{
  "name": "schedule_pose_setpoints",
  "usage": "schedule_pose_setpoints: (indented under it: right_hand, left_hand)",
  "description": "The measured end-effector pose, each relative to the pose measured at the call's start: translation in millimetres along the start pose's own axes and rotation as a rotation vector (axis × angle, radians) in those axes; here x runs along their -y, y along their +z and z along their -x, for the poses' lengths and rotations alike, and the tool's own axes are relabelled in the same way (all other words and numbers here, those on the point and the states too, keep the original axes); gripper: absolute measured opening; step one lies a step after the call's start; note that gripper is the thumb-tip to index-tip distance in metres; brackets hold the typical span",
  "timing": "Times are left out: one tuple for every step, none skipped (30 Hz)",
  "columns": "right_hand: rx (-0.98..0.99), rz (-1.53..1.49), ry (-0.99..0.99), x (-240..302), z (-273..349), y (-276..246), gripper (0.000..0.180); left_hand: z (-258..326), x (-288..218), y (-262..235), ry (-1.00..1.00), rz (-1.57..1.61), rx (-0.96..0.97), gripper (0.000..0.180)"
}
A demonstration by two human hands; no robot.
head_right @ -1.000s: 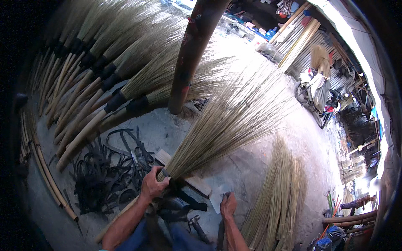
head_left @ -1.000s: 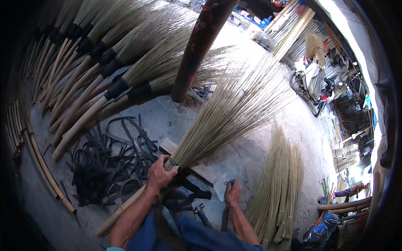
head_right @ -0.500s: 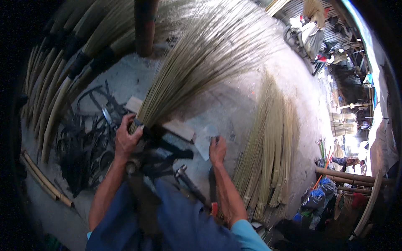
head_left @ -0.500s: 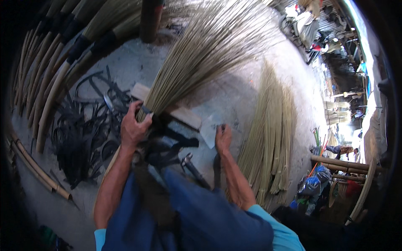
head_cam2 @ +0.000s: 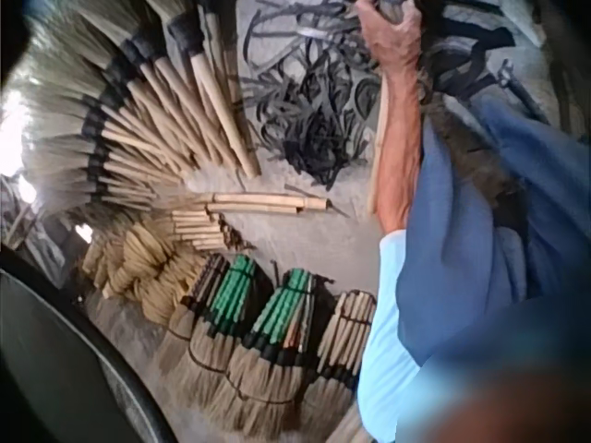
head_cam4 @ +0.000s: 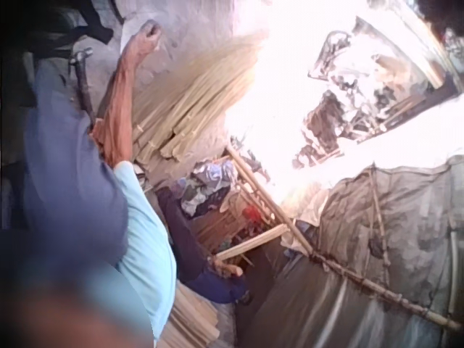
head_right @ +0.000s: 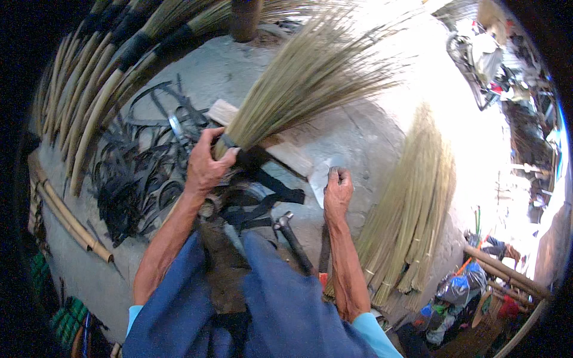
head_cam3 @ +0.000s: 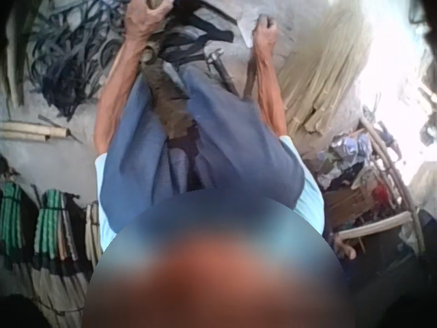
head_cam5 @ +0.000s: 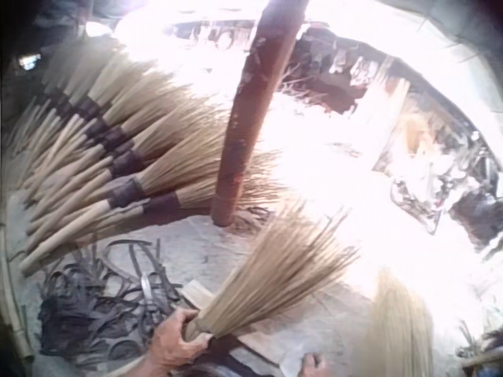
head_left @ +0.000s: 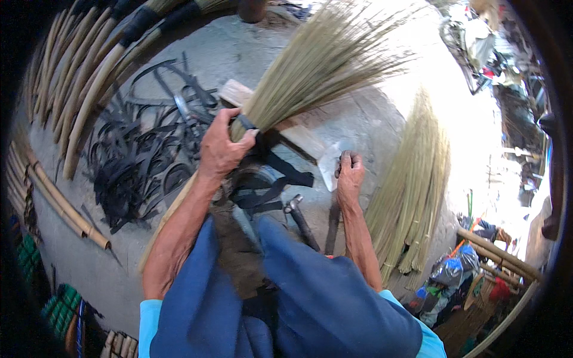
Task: The person assembles a broom by wrapping black rubber strips around the base of a bundle of straw and securing them with a hammer. They then place the finished broom among others.
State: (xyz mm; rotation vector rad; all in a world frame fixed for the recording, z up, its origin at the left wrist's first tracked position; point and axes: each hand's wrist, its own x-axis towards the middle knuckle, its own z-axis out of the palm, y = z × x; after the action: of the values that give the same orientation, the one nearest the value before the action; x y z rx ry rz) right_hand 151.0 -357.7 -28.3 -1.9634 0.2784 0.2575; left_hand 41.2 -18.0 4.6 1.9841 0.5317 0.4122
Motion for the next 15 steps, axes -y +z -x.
schedule_pose_setpoints:
  right_hand:
    - [0.042, 0.019, -0.069, 13, 11, 13, 0.031]
    - [0.084, 0.034, -0.138, 26, 22, 26, 0.03]
    - [0.131, 0.028, -0.171, 37, 33, 42, 0.029]
    - [0.159, 0.071, -0.271, 48, 42, 58, 0.029]
    - [0.17, 0.124, -0.348, 58, 51, 74, 0.028]
    - [0.177, 0.179, -0.438, 67, 57, 87, 0.028]
    - [0.259, 0.159, -0.431, 75, 62, 97, 0.026]
    - [0.269, 0.163, -0.449, 82, 65, 108, 0.026]
    - [0.283, 0.153, -0.495, 87, 67, 118, 0.026]
    - [0.299, 0.135, -0.557, 91, 69, 127, 0.025]
    - [0.294, 0.133, -0.575, 94, 70, 134, 0.025]
    - [0.301, 0.141, -0.561, 97, 71, 137, 0.025]
    - [0.311, 0.148, -0.552, 98, 72, 140, 0.025]
    - [0.317, 0.16, -0.529, 99, 73, 142, 0.025]
    - [0.326, 0.16, -0.543, 100, 74, 144, 0.025]
  left_hand:
    - [1, 2, 1, 0.01, -0.019, -0.007, 0.056]
    - [2, 4, 1, 0.018, -0.038, -0.012, 0.059]
    - [3, 6, 1, 0.005, -0.03, -0.013, 0.061]
    - [3, 7, 1, -0.014, -0.019, -0.009, 0.062]
    - [4, 8, 0, -0.005, -0.003, -0.012, 0.063]
    - [4, 8, 0, 0.0, -0.001, -0.013, 0.063]
    - [4, 8, -1, 0.005, 0.005, -0.012, 0.064]
    - [4, 8, -1, 0.004, 0.01, -0.007, 0.064]
    - [4, 7, -1, 0.031, 0.044, -0.031, 0.063]
    - [4, 7, -1, 0.028, 0.035, -0.029, 0.063]
    - [4, 6, -2, 0.024, 0.026, -0.027, 0.063]
    - [4, 6, -2, 0.014, 0.017, -0.023, 0.062]
    - [4, 6, -2, 0.042, 0.021, -0.044, 0.062]
    - [4, 6, -2, 0.065, 0.009, -0.057, 0.062]
    - [5, 7, -3, 0.079, -0.004, -0.064, 0.062]
